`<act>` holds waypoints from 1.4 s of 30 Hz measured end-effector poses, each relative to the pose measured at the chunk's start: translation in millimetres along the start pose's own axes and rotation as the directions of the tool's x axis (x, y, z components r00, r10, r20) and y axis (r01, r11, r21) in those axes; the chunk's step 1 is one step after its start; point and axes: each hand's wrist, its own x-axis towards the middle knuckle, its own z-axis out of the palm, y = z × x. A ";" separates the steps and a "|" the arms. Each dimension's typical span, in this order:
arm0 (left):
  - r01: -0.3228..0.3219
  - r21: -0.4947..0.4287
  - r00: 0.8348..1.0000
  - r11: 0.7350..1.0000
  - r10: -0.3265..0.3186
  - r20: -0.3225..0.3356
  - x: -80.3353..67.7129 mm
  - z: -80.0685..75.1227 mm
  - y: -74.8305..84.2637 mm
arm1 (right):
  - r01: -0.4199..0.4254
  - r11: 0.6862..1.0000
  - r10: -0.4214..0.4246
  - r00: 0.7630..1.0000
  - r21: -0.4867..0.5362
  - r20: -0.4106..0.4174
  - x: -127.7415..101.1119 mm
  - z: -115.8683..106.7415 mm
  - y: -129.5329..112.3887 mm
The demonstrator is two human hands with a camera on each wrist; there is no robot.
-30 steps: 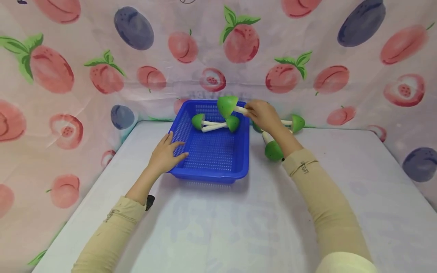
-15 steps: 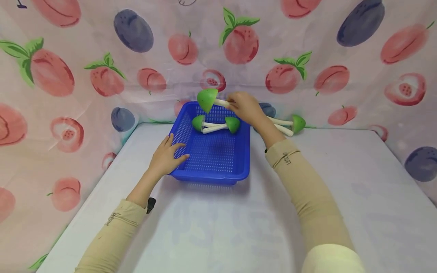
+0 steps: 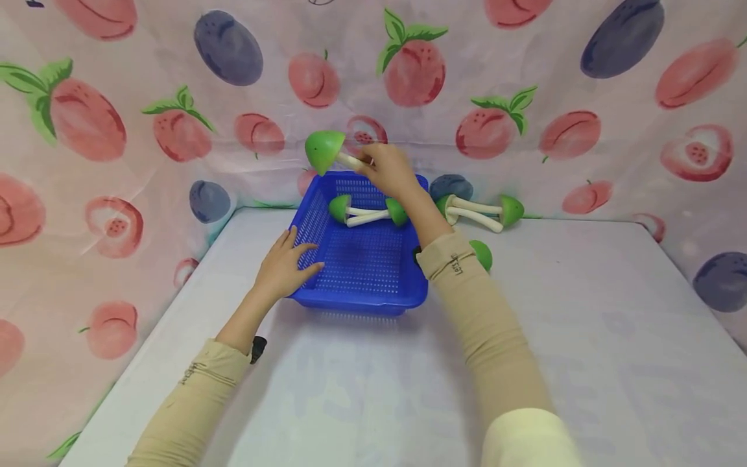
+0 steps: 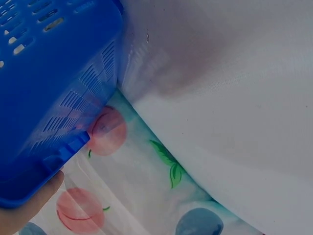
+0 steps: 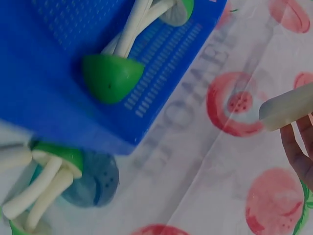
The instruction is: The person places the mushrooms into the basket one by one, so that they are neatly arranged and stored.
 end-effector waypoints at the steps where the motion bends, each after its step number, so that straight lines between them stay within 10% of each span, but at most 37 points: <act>1: 0.000 -0.003 1.000 1.000 0.000 0.003 0.4 0.2 0.5 | 0.002 1.000 -0.002 1.000 0.009 -0.003 1.1 2.5 -1.0; 13: 0.007 -0.004 1.000 1.000 -0.007 0.007 -1.2 -1.4 1.2 | 0.025 0.995 -0.028 0.999 0.097 0.032 8.3 37.3 5.3; 19: 0.017 -0.013 1.000 1.000 -0.017 0.004 -3.3 -1.7 0.7 | -0.093 0.987 0.082 0.993 0.130 0.086 7.6 58.4 17.6; 42: 0.032 -0.015 0.999 0.999 -0.032 0.008 -1.0 0.3 0.1 | -0.153 0.988 0.152 0.951 -0.017 0.271 10.0 104.4 55.1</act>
